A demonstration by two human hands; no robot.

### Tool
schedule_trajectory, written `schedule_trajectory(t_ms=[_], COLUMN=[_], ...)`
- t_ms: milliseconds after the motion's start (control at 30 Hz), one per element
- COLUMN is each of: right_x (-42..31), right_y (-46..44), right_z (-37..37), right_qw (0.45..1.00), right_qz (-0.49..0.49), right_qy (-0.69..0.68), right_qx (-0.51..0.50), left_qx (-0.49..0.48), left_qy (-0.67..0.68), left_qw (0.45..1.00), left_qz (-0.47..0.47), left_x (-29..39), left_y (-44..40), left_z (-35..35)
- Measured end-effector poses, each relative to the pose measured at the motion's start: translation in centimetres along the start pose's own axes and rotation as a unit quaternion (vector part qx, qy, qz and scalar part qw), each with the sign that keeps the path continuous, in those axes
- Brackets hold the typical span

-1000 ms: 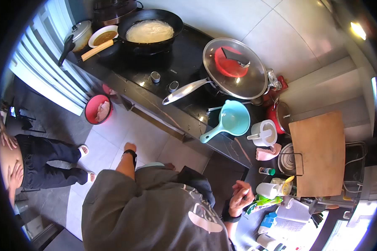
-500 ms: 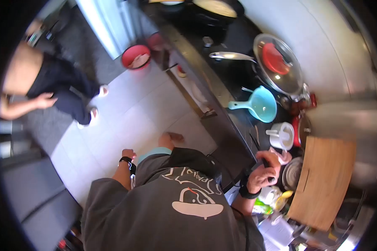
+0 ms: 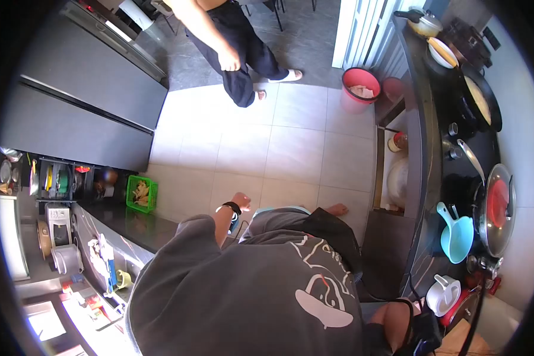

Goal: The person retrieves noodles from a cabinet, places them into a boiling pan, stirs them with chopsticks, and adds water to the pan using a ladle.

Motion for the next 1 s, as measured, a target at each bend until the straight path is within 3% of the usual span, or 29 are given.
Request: schedule_trajectory(t_ms=[100, 167, 233, 333, 367, 400, 500, 533, 567, 633, 700, 733, 767, 833, 900, 933, 1000], right_x=[-0.2, -0.4, -0.6, -1.1, -1.1, -1.2, -1.3, -1.3, -1.4, -1.6, -1.8, -1.8, -2.0, -2.3, -2.6, -2.8, -3.1], right_y=[-0.3, -0.5, -0.6, -0.7, -0.7, -0.7, -0.7, -0.7, -0.7, -0.9, -1.0, -1.0, -1.2, -1.3, -1.5, -1.6, -1.7], right_z=[-0.5, -0.9, -1.0, -1.6, -1.7, -1.9, -2.3, -2.5, -2.5, -2.6, -2.7, -2.7, -2.7, -2.9, -2.9, -3.0, -2.9], right_qw=[1.0, 0.999, 0.999, 0.998, 0.998, 0.998, 0.997, 0.997, 0.997, 0.997, 0.997, 0.997, 0.997, 0.996, 0.996, 0.996, 0.996], right_qz=[-0.005, -0.008, -0.013, -0.022, -0.023, -0.023, -0.02, -0.016, -0.014, -0.014, -0.016, -0.019, -0.023, -0.031, -0.037, -0.039, -0.043], right_qy=[-0.027, -0.032, -0.04, -0.053, -0.057, -0.059, -0.069, -0.072, -0.074, -0.075, -0.077, -0.076, -0.078, -0.079, -0.081, -0.083, -0.082], right_qx=[0.0, -0.006, -0.01, -0.005, -0.006, -0.008, -0.009, -0.007, -0.005, -0.001, -0.003, -0.005, -0.007, -0.006, -0.008, -0.01, -0.01], left_qx=[-0.044, -0.14, -0.032, 0.018, 0.071, 0.118, 0.136, 0.063, 0.063, 0.054, 0.027, -0.014, -0.052, -0.004, -0.044, -0.008, 0.003], left_qy=[0.121, -0.155, -0.157, -0.053, 0.171, 0.384, 0.408, 0.421, 0.415, 0.179, 0.218, 0.044, -0.131, -0.129, -0.13, 0.073, 0.081], left_qw=[0.981, 0.978, 0.983, 0.996, 0.981, 0.899, 0.89, 0.896, 0.899, 0.975, 0.958, 0.995, 0.99, 0.989, 0.989, 0.996, 0.995], left_qz=[-0.147, -0.02, 0.089, 0.07, -0.055, -0.177, -0.154, -0.128, -0.126, -0.118, -0.183, -0.089, 0.009, 0.077, 0.063, -0.057, -0.064], left_x=[-4.0, 1.5, 4.3, 8.5, 8.5, 7.7, 6.4, 6.2, 5.9, 6.1, 5.2, 4.9, 4.6, 4.5, 3.2, 1.1, 0.5], left_y=[0.7, -0.9, -2.7, -5.6, -5.5, -4.9, -6.7, -7.3, -6.9, -6.0, -4.5, -5.3, -5.8, -5.0, -5.0, -4.8, -5.0], left_z=[4.7, 1.9, 0.2, -3.9, -6.0, -5.7, -4.1, -3.0, -3.4, -4.3, -3.3, -2.2, -0.1, 0.6, 2.3, 2.8, 3.8])
Point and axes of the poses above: each hand's wrist, its own y-axis away from the middle knuckle, its own z-axis out of the palm, x = y × z, the point moved 9 cm from there along -y, towards the middle knuckle, and after that the axes turned 9 degrees about z, right-handed, at the moved point
